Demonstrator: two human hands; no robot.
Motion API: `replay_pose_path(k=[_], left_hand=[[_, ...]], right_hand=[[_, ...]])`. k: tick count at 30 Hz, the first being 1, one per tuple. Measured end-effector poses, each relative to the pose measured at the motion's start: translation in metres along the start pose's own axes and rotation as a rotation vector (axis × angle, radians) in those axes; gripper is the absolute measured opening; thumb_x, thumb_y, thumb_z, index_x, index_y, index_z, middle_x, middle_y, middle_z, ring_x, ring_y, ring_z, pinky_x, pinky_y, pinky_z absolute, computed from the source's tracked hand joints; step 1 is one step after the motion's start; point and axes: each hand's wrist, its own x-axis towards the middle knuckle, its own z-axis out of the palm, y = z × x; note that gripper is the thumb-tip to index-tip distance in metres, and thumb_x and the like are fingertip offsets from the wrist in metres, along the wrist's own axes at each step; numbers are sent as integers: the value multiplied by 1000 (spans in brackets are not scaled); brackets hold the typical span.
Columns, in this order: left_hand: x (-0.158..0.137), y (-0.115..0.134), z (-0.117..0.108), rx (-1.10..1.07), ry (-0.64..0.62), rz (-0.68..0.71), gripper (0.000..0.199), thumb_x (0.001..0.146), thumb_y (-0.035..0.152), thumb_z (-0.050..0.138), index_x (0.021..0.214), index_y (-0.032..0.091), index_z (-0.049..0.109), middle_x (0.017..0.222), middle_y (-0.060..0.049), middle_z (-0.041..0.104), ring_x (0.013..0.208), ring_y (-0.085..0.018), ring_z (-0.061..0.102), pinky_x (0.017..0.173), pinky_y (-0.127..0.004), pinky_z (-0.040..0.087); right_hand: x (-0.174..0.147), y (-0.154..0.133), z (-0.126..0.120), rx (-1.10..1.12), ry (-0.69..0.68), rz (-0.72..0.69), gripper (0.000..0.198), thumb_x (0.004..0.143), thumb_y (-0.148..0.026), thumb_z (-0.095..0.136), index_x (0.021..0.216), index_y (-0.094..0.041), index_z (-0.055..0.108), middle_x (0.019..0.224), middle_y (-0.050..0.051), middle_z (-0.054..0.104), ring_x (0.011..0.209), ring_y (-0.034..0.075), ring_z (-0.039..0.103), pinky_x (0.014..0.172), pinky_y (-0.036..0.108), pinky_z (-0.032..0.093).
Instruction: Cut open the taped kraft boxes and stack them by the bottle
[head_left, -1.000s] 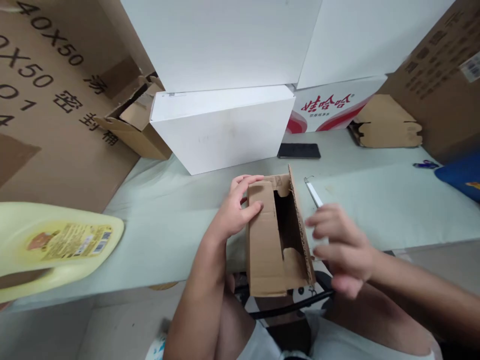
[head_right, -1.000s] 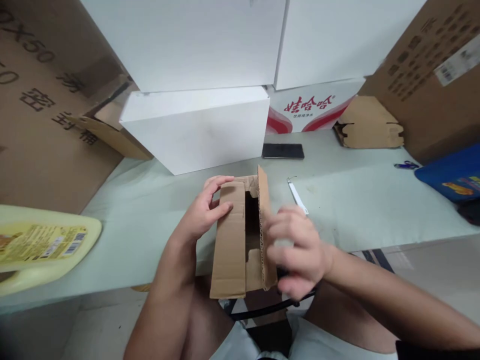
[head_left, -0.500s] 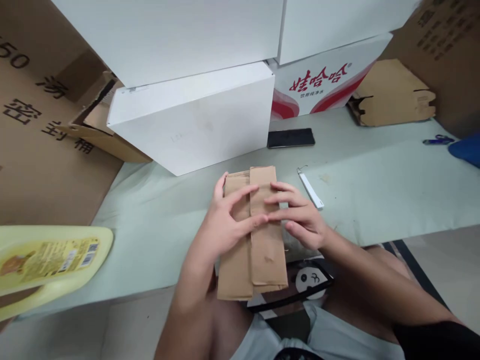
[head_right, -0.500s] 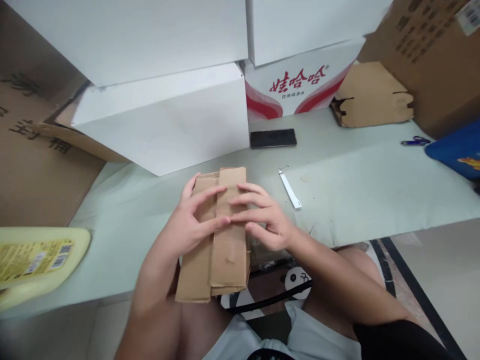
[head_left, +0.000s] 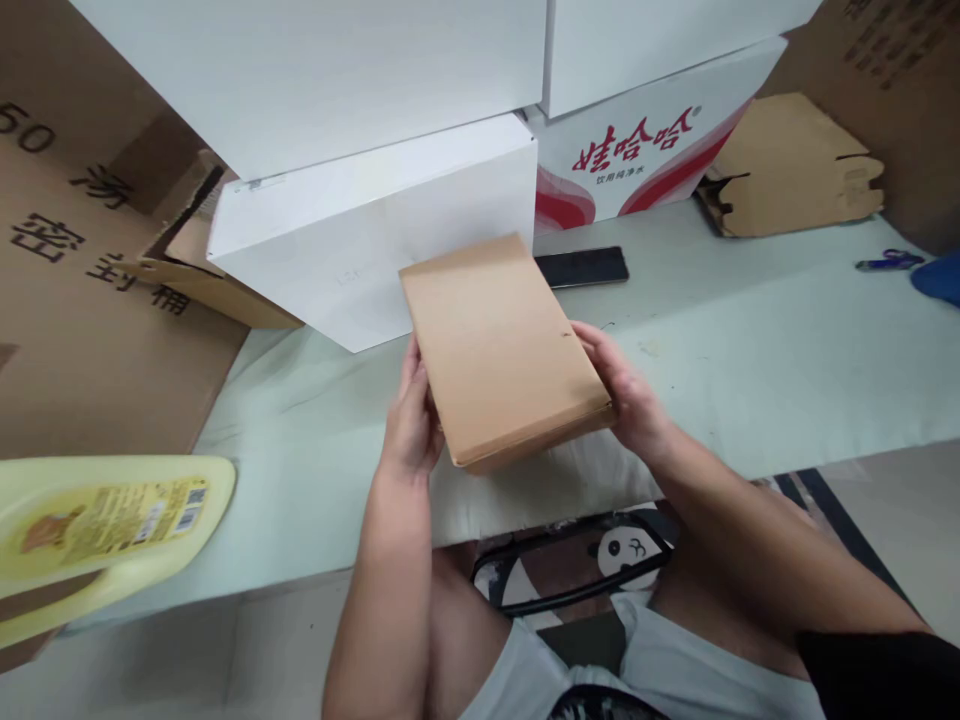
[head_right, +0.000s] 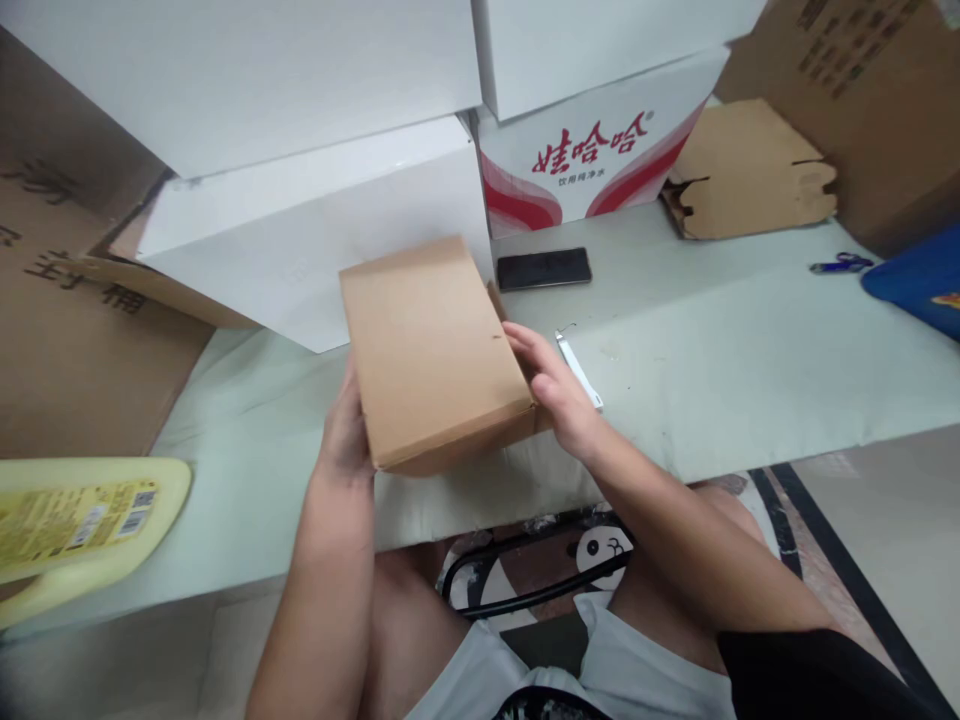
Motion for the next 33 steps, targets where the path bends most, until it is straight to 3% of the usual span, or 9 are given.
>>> replay_pose_path(k=[4,9,13,16,21,23,26,29,33], left_hand=[[3,-2,3,-102,-133,-214,68,74,81,64,100,18,71,90,-10,77,78,-24,73,58,-31,57],[3,-9,-9,250,-263,-371,40,73,47,87,93,16,72,83,-8,77,60,-17,71,48,-22,50],[2,-1,-20,440,-82,-57,25,77,38,84,86,18,72,71,-4,71,60,-18,68,46,-24,45],[-11,14,-13,406,231,401,22,89,28,72,110,28,71,108,-2,74,109,-20,69,86,-29,57],[-29,25,15,800,-112,752,25,93,28,59,111,28,77,130,-4,74,134,-31,59,121,-54,37],[-27,23,19,942,-137,754,28,92,21,53,105,26,78,123,-4,78,132,-31,62,119,-56,37],[-22,18,20,967,-105,793,34,87,13,47,103,25,75,121,-2,79,131,-30,63,116,-56,40],[-21,15,18,925,-101,786,43,80,11,50,117,26,66,122,-4,77,129,-31,64,117,-59,39],[-23,9,15,814,-107,744,71,72,9,52,140,27,42,125,-7,74,132,-33,59,116,-62,39]], right_hand=[[5,-36,-18,-356,103,-126,46,99,-61,53,132,-32,65,165,8,37,155,39,37,126,61,35],[2,-76,-29,-503,-178,-146,51,99,-48,60,147,-33,52,160,12,46,148,38,47,116,56,50],[-1,-85,-19,-595,-332,-181,42,99,-43,61,137,-25,56,147,18,55,138,36,57,105,51,59],[-2,-85,1,-637,-388,-269,22,101,-36,56,111,-19,65,116,16,67,132,33,62,101,47,60],[-1,-76,14,-551,-338,-434,18,102,-31,51,102,-24,68,96,6,77,137,29,61,122,51,42],[3,-62,1,-595,-88,-301,21,100,-29,47,96,-26,67,90,5,77,115,28,72,109,50,52],[13,-30,-29,-1013,256,319,22,94,-34,52,101,-21,68,104,14,75,98,33,73,83,48,56],[20,-2,-52,-1212,0,804,42,88,-45,61,118,-16,66,122,21,71,101,38,71,77,46,53],[23,8,-55,-1114,-113,797,27,86,-32,61,108,-18,68,101,15,76,93,32,72,76,40,51]])
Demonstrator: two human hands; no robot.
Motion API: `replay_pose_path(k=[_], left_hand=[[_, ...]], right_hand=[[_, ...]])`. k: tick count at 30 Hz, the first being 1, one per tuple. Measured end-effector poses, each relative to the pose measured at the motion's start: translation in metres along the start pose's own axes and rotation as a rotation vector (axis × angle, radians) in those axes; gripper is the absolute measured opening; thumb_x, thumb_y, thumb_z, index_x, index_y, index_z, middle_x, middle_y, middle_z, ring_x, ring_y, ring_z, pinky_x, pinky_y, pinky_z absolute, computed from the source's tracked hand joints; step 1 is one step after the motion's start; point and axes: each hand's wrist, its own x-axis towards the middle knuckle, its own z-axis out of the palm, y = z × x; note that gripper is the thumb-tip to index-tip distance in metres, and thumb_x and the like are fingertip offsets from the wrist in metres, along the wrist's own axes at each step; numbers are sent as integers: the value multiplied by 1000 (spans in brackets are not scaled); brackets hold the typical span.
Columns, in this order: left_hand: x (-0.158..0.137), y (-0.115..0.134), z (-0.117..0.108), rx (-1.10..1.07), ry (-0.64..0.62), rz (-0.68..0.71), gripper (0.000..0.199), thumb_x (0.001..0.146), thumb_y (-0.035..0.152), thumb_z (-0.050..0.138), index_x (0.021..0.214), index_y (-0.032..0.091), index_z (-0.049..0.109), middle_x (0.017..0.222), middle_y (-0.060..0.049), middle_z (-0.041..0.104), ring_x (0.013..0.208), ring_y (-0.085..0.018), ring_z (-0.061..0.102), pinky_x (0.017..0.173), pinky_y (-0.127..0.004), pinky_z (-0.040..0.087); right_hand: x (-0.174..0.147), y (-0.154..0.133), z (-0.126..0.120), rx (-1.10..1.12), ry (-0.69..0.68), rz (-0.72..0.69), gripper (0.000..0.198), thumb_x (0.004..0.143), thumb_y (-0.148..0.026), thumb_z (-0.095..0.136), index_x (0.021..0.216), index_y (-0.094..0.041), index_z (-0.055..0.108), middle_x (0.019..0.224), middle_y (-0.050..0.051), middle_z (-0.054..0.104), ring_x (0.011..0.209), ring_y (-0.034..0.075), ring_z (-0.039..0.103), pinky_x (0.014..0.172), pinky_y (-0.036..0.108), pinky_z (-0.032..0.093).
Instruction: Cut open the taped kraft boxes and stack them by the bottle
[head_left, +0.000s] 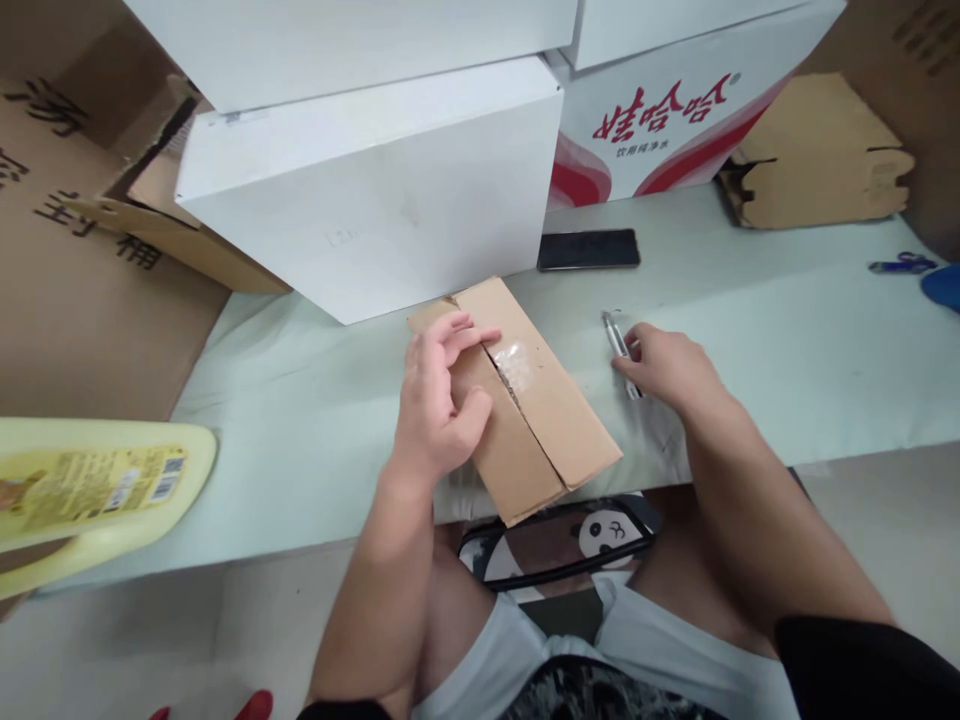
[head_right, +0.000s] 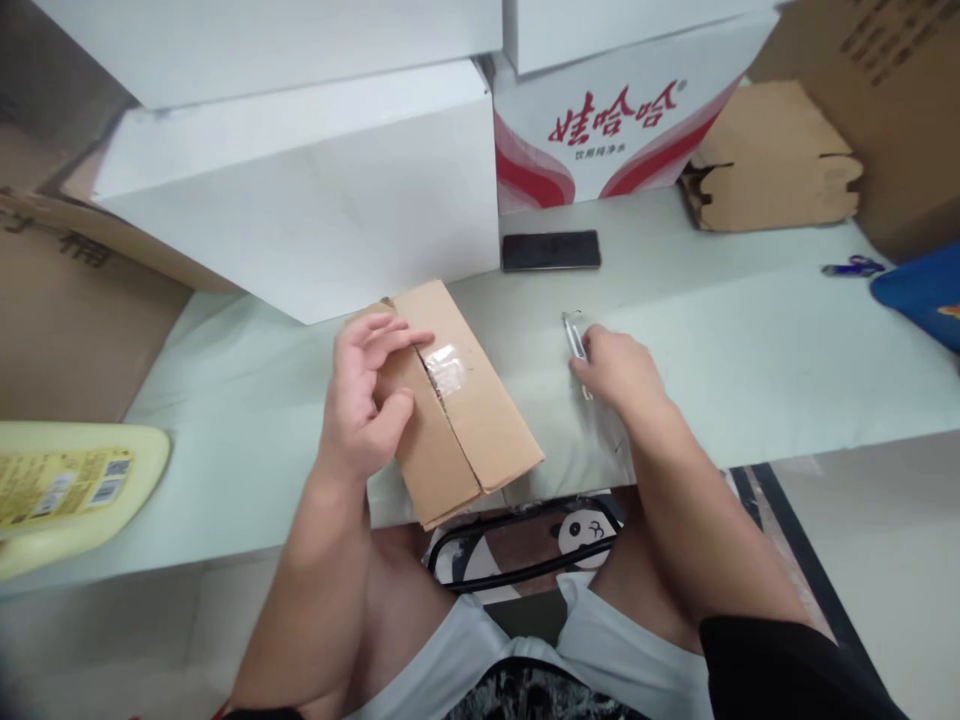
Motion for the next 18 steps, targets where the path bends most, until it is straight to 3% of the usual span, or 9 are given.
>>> replay_pose_path(k=[2,5,8,11,13,16,18], left_hand=[[-2,-3,2,-31,2,34,76,69,10,53,142,27,38,132,-9,70,137,-34,54,116,-62,39],[-3,-4,4,-77,15,95,80,67,12,51,143,27,35,142,-11,62,138,-32,56,118,-59,40],[-2,0,3,27,9,91,71,68,14,50,137,26,47,137,-10,66,137,-33,57,121,-59,34],[1,7,-1,162,-36,77,48,71,17,50,115,25,67,127,-7,74,136,-36,56,121,-60,31],[2,11,-2,180,-44,60,42,72,16,51,107,25,72,125,-5,75,134,-36,57,120,-58,32],[1,13,0,152,-15,27,41,72,15,53,108,25,70,125,-5,75,134,-35,58,121,-57,32],[0,13,3,97,21,-11,46,72,15,54,116,24,63,126,-6,75,135,-34,58,122,-56,32]], right_hand=[[-6,-7,-1,286,34,-103,27,85,-28,59,110,-21,67,90,9,76,82,28,71,73,39,52],[-19,-17,-8,881,118,-226,44,83,-27,56,126,-28,56,85,2,73,62,20,65,58,34,51],[-32,-18,-18,1273,158,-367,36,80,-29,55,115,-36,56,79,-3,68,59,18,64,54,33,51],[-43,-17,-26,1416,106,-560,18,82,-39,62,100,-39,61,65,-4,57,66,20,67,59,34,54],[-49,-22,-28,1471,56,-645,15,82,-45,72,92,-39,64,57,-6,48,59,17,61,57,31,52],[-61,-37,-26,1546,35,-715,26,82,-51,80,76,-31,63,52,-7,39,46,12,40,45,26,38],[-74,-47,-23,1447,97,-666,40,88,-58,72,68,-26,59,53,-6,40,44,10,33,41,26,30]])
